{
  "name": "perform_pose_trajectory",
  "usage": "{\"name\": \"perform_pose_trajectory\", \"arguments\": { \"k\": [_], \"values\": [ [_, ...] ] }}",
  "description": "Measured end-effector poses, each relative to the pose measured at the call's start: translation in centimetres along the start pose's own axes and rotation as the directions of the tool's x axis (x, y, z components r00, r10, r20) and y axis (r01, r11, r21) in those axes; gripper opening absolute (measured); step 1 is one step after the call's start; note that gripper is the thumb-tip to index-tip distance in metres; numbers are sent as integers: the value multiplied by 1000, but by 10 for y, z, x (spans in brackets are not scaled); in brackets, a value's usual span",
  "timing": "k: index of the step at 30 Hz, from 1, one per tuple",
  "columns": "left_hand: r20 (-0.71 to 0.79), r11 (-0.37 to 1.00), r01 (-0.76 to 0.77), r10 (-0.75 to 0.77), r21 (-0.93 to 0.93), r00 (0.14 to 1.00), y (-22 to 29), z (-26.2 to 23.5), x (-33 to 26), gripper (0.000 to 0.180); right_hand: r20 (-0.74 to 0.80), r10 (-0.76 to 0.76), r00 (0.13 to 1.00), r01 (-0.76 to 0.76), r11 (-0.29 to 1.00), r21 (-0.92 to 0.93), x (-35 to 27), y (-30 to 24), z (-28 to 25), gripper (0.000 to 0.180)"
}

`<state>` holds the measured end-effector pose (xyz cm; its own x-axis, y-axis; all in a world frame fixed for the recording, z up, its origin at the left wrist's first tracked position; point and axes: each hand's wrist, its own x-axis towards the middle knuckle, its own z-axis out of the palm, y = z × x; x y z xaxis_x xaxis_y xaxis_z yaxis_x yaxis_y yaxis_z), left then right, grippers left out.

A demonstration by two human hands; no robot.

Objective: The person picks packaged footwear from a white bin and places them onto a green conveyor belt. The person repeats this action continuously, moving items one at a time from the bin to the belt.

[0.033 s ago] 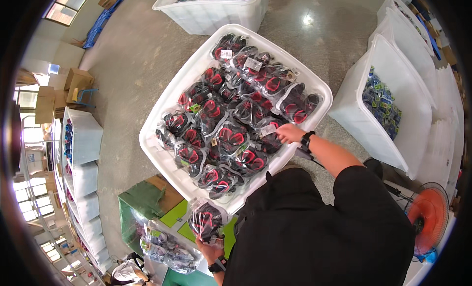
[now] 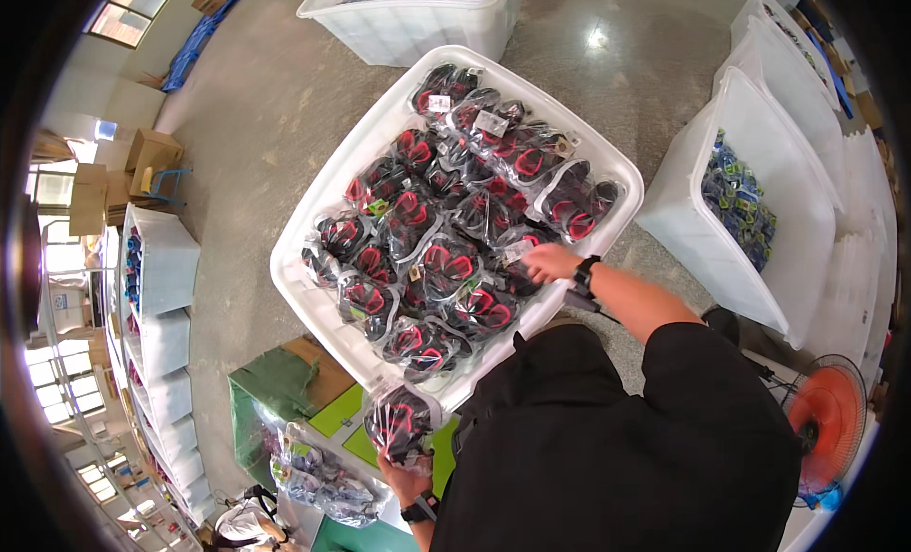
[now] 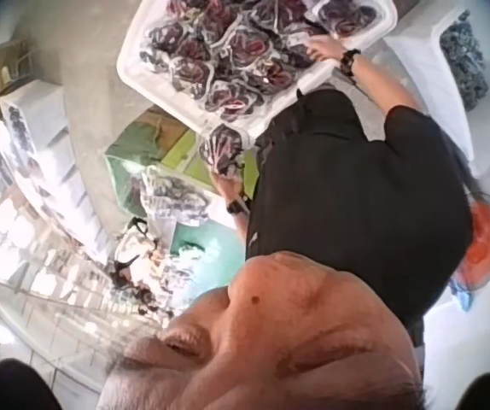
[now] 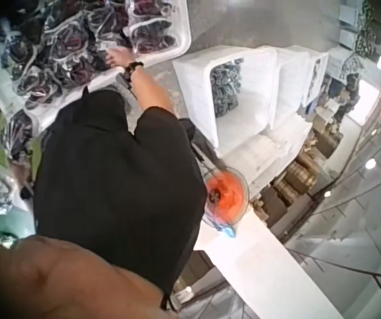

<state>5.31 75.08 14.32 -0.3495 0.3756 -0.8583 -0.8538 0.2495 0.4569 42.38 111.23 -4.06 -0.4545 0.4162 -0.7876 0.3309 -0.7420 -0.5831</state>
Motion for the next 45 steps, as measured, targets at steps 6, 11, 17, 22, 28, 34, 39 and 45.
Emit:
{"name": "perform_pose_trajectory", "arguments": {
  "k": [6, 11, 17, 22, 28, 34, 39, 45],
  "values": [
    [81, 998, 54, -57, 45, 995, 4, 78, 15, 31, 588, 98, 803, 62, 967, -246, 4, -62, 149, 69],
    [32, 981, -135, 132, 141, 991, 1, 123, 17, 31, 575, 73, 815, 48, 980, -192, -29, -92, 207, 109],
    [77, 999, -30, 28, 22, 997, -2, 119, 9, 39, 452, 98, 887, -18, 984, -179, -27, -93, 220, 92],
    [-75, 996, -85, 87, 24, 993, -18, 79, 10, 42, 344, 192, 919, -224, 973, 53, -2, -91, 207, 21],
    [-267, 985, -143, 163, 94, 950, -56, -4, 2, 37, 135, 128, 982, -155, 965, 212, 57, -120, 166, 21],
    [-402, 997, -72, 75, 24, 912, -104, -75, -16, 33, -103, -226, 969, 248, 884, 397, 121, -212, 120, 31],
    [-439, 998, -56, 47, -8, 897, -127, -105, -22, 31, -281, -141, 949, 245, 893, 378, 147, -228, 106, 48],
    [-451, 998, -63, 54, -6, 891, -149, -124, -28, 32, -104, -91, 990, 120, 938, 326, 152, -140, 108, 30]
  ]
}}
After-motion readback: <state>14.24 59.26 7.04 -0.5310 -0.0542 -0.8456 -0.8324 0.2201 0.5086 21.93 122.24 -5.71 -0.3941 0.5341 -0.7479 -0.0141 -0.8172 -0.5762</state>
